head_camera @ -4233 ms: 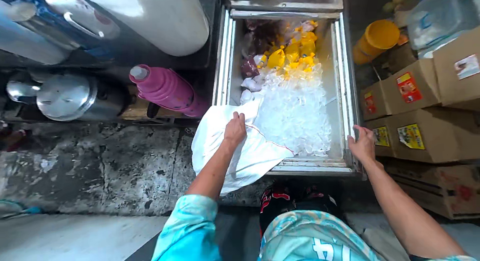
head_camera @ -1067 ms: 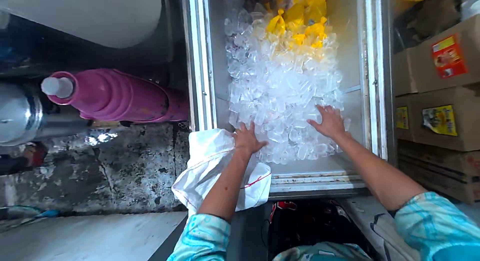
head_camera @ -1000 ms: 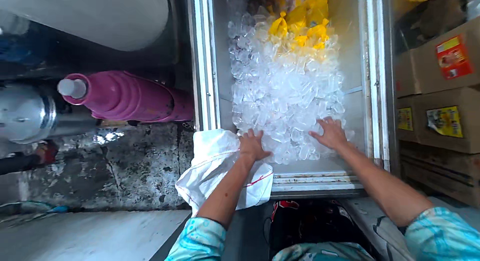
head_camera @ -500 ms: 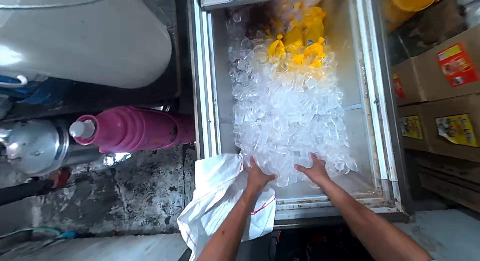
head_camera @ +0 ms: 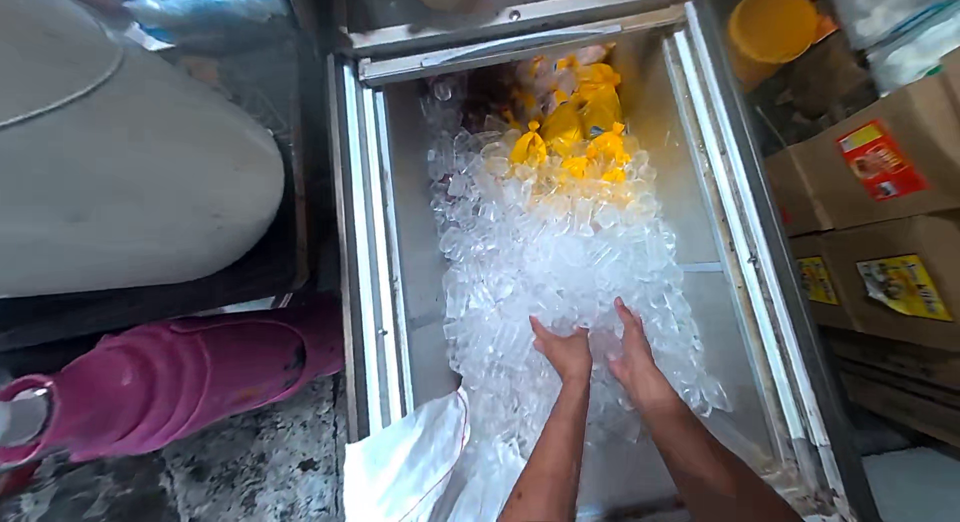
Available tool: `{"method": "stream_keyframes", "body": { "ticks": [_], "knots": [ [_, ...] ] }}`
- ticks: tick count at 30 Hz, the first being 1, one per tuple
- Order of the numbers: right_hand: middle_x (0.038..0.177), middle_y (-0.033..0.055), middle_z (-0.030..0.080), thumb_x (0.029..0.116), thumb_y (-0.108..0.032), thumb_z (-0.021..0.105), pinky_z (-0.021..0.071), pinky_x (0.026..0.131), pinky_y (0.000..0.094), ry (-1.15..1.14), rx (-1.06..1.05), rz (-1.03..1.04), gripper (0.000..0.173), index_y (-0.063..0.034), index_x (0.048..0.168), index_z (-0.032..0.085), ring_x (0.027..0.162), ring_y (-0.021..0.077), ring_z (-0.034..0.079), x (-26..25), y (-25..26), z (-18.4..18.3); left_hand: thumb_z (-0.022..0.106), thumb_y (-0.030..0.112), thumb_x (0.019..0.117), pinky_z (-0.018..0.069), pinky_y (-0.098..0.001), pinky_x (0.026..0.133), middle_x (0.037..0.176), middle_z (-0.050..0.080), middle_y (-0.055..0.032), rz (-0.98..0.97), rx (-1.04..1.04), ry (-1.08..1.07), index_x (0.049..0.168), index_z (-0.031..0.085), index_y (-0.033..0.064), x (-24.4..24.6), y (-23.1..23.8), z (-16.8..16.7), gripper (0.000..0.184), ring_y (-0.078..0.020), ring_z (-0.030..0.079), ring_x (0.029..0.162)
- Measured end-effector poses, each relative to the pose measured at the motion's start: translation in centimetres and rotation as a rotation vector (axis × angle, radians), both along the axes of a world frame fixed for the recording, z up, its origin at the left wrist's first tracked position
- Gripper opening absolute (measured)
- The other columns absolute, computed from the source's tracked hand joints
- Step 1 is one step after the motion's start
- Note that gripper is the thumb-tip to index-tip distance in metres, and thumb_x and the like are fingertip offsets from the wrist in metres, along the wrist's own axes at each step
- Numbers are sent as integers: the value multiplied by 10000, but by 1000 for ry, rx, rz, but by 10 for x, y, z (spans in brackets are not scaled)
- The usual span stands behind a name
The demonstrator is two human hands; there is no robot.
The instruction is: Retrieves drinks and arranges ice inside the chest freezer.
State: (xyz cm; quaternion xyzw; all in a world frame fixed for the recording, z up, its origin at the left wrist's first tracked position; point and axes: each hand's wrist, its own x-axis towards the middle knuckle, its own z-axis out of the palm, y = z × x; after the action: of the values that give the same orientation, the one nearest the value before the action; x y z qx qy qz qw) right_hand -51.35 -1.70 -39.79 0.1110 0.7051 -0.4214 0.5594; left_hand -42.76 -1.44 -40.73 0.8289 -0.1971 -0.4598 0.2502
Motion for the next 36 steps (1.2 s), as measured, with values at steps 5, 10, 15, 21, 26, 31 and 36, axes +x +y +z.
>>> {"method": "stream_keyframes", "body": {
  "ticks": [5,10,15,21,26,31,36],
  "knots": [
    [1544,159,435,1022,-487,556,480,1049,568,28,-60,-100,736,-150,1590,232,1383,314,479,-16,-100,9,874,204,813,527,-588,962,1476,388,-386,17,23,72,1625,134,69,-28,-119,1,1107,-521,521,1259],
    [1577,184,377,1033,-564,486,457,1082,567,-55,-302,56,776,-133,1605,189,1409,346,442,-29,-239,34,823,361,879,497,-564,1029,1508,390,-346,63,-176,384,1595,139,-31,-33,-255,10,1065,-459,487,1320],
    [1622,196,299,1013,-560,544,571,942,572,37,-531,298,787,-247,1633,173,1305,438,541,-71,-284,69,708,346,981,482,-522,1097,1586,377,-239,-316,-474,386,1618,237,62,35,-310,32,841,-360,484,1395],
    [1537,194,465,1023,-357,588,447,1131,485,879,-304,926,542,-84,1485,516,1401,320,481,-122,-96,39,609,501,973,312,-682,1162,1636,295,-276,-547,-285,-546,1565,419,85,141,-126,-25,748,-492,318,1489],
    [1658,252,234,918,-401,692,428,1026,698,1069,16,1115,738,-135,1558,438,1413,506,411,-105,58,2,475,777,895,261,-732,1144,1684,103,-302,-658,66,-795,1632,303,146,142,10,-39,986,-540,189,1523],
    [1659,332,90,859,-347,790,328,1173,631,995,86,790,967,-71,1620,262,1508,540,186,-55,52,-24,534,716,882,259,-680,1174,1634,244,-334,-602,-186,-758,1592,376,80,104,30,-58,966,-575,255,1480],
    [1628,314,221,928,-217,741,335,1197,531,628,-128,558,897,-17,1615,201,1496,430,294,-7,-62,-10,789,509,795,287,-623,1199,1625,164,-391,-419,-413,-614,1562,408,35,43,-26,-86,979,-586,238,1478]
  ]
}}
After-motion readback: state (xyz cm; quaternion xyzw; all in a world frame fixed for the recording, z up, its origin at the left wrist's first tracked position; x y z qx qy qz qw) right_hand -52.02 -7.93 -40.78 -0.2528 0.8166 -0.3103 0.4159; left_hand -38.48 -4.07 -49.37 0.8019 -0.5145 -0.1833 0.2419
